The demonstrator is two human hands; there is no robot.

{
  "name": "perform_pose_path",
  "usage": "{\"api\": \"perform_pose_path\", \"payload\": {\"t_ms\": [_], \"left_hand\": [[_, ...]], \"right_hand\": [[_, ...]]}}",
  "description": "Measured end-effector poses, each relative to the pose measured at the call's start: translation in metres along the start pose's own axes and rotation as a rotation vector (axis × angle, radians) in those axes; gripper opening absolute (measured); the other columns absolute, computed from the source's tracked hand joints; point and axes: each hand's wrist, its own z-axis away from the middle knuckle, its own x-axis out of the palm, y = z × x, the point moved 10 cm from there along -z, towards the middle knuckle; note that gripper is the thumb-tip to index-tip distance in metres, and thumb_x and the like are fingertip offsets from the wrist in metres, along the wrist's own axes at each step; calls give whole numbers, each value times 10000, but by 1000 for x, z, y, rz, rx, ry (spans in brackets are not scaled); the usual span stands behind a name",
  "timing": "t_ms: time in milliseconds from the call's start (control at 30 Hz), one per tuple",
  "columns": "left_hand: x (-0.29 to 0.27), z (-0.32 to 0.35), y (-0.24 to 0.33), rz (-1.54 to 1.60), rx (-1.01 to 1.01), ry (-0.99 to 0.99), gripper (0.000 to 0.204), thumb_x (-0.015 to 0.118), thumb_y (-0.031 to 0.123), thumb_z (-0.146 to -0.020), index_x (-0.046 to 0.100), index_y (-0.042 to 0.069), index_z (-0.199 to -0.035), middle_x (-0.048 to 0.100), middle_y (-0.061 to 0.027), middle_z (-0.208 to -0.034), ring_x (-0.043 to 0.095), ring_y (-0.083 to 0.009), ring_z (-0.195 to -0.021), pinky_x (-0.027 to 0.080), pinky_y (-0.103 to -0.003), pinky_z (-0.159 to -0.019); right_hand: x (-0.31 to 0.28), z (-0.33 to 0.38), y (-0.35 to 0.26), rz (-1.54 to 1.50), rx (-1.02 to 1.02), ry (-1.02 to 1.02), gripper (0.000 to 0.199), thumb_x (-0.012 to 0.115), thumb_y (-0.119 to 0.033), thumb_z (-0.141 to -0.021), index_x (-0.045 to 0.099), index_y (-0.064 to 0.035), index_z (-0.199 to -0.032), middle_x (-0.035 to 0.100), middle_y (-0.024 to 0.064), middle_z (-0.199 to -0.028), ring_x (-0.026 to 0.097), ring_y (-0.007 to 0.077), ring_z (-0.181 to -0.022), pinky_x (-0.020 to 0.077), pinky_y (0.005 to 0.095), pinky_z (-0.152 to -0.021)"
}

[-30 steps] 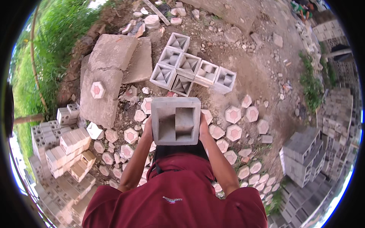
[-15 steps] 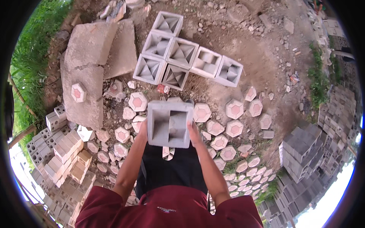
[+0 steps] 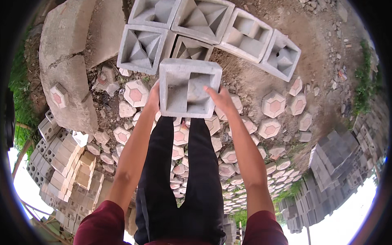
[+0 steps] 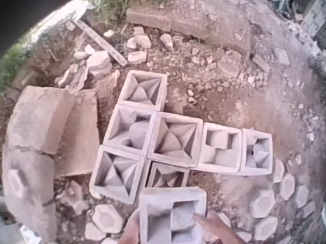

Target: The person picks up decorative concrete ventilation blocks from a large stack and places them one by one into a smaller cluster on the ground.

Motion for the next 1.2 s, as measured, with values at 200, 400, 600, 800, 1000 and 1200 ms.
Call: {"api": "perform_pose_path", "payload": {"t_ms": [200,400,600,800,1000,1200], "left_hand": [[-13,-53,-22,-50,64,31,515,368,448,-942,468,65,-1271,547,-17,-1043,500,-116,-929,395,-288,-823],[-44,-97,-32,-248,-46,170,532,403,440,-928,491,23,-1246,550,-76,-1115,498,-151,-987,379,-296,-865],[-44,-140,-35,-221,89,209,569,427,461,-899,493,7,-1237,542,-110,-1177,490,-192,-1070,371,-333,-923],[-47,-160,-46,-273,23,212,508,398,431,-890,544,28,-1162,583,-108,-1079,538,-199,-963,409,-346,-861],[-44,-154,-99,5,-322,274,316,405,350,-902,601,131,-1018,604,-43,-912,556,-192,-863,458,-355,-798],[-78,-173,-90,274,-96,417,105,565,213,-854,596,122,-894,584,-4,-784,554,-162,-674,495,-332,-672]], "right_hand": [[-9,-57,23,293,-61,127,603,610,-501,-785,610,101,-751,608,191,-650,611,239,-662,456,389,-615],[0,-95,56,379,-71,154,677,562,-570,-796,544,93,-659,567,258,-639,598,350,-666,436,435,-631],[1,-137,83,362,-165,151,552,529,-458,-854,550,88,-777,588,293,-770,584,428,-786,436,456,-684],[3,-154,85,348,-229,108,500,512,-416,-864,548,82,-833,589,293,-792,583,430,-809,438,449,-700],[-13,-169,100,483,-217,119,545,497,-466,-856,534,73,-793,570,280,-740,571,425,-750,424,460,-675],[-7,-184,102,404,-126,123,537,532,-453,-843,535,76,-750,565,266,-697,575,414,-696,432,447,-640]]}}
